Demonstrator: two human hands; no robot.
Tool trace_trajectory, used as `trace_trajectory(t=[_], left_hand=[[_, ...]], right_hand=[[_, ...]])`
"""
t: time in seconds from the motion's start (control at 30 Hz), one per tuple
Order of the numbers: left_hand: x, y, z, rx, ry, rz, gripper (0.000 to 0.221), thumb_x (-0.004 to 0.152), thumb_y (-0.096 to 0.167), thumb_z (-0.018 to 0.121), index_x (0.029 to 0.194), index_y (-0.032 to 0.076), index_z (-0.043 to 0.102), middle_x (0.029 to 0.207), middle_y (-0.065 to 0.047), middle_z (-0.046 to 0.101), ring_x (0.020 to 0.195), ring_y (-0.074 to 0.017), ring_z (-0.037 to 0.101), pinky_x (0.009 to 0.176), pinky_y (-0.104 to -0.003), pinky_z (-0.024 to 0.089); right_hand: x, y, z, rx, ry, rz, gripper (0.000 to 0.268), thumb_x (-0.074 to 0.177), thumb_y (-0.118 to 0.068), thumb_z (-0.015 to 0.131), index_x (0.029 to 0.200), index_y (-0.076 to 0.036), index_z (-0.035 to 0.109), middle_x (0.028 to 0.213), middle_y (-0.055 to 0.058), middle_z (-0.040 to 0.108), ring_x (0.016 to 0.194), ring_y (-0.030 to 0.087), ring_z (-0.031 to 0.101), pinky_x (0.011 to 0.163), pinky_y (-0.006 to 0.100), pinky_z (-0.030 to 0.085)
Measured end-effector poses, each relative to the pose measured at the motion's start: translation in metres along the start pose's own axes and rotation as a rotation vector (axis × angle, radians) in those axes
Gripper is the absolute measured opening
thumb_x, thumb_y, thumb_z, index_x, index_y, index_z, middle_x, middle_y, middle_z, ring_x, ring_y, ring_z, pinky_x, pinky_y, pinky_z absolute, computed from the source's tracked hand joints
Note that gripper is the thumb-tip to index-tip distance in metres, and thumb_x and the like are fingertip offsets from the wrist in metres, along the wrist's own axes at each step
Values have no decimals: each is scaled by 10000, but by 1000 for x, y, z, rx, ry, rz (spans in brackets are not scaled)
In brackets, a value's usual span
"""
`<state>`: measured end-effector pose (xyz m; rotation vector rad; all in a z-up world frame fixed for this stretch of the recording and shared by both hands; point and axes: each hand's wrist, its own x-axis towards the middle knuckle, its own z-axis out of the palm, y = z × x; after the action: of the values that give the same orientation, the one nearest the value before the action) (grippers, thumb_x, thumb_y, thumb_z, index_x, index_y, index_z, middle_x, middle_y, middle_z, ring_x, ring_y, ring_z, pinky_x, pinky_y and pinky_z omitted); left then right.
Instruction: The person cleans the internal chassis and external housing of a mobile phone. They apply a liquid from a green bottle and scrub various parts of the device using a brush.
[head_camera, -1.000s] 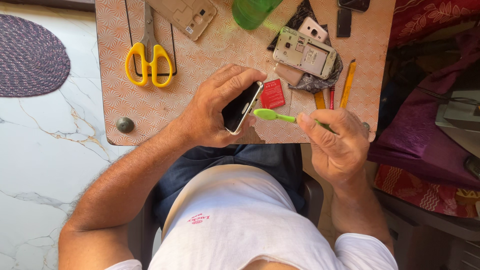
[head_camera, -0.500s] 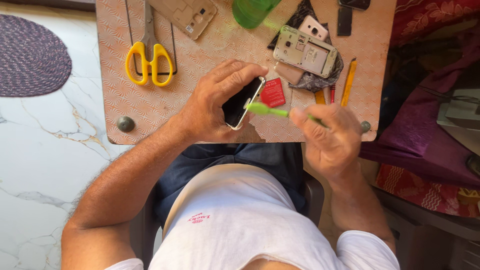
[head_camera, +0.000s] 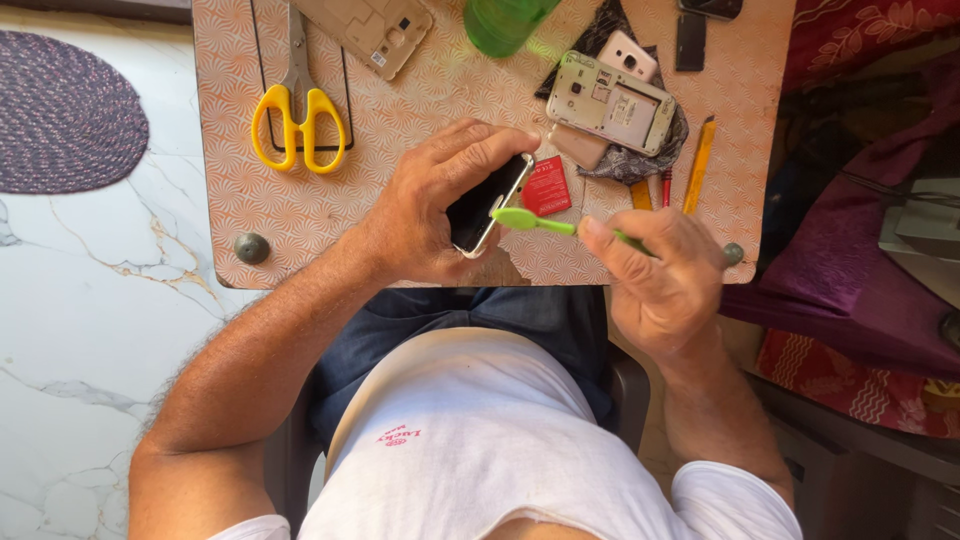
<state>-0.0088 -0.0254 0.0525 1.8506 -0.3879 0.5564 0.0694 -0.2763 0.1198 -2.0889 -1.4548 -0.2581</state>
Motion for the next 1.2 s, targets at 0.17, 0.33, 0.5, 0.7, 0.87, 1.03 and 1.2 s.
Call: trace_trajectory(t=[0.17,0.33,0.5,0.7,0.87,1.03,1.2], left_hand=[[0,0,1,2,2,8,707,804,13,771,1457,30,500,1294,-164,644,1140,-345,654,997,-412,561],[2,1,2,-1,-3,4,711,796,15,764,1460,32,509,1294,-160,652,1102,-329,663,965,-393,564],[3,1,2,5,-3,29,714,789,21,762,1457,33,511,1277,-165,649,1114,-345,664,977,-403,564],[-1,5,7,19,4,49,672,812,23,754,1438,34,512,1261,-164,651,1134,-345,668,995,-389,562],[-8,4,6,9,7,74,684,822,29,749,1466,28,517,1268,-170,656,1167,-351,675,1038,-399,558],[-21,3,10,88,28,116,488,934,7,730,1391,9,556,1247,-145,677,1146,-266,687,1048,-388,548],[-42,8,18,67,67,63,297,976,17,767,1251,11,655,1145,-110,710,1078,-226,707,958,-355,563]], right_hand=[[2,2,-3,14,-3,13,332,952,20,763,1246,-131,736,975,56,654,792,215,619,660,354,469],[4,3,-6,-10,2,20,346,938,41,747,1235,-136,749,948,51,646,772,205,603,638,342,455],[2,3,-9,-22,19,11,352,952,51,757,1246,-143,747,957,45,654,793,211,598,638,352,448],[-2,1,-14,-26,16,-16,333,959,56,739,1238,-126,740,1007,57,668,809,223,638,681,359,488],[-6,-7,-15,-67,-1,-69,363,989,77,724,1290,-126,719,1056,81,671,866,254,657,735,375,520],[-6,-12,-11,-43,69,-179,258,1096,30,715,1323,-85,672,1097,80,694,918,232,668,774,367,525],[-18,-30,-10,-19,127,-208,256,1106,-36,718,1354,-62,660,1102,83,680,904,223,672,765,358,536]])
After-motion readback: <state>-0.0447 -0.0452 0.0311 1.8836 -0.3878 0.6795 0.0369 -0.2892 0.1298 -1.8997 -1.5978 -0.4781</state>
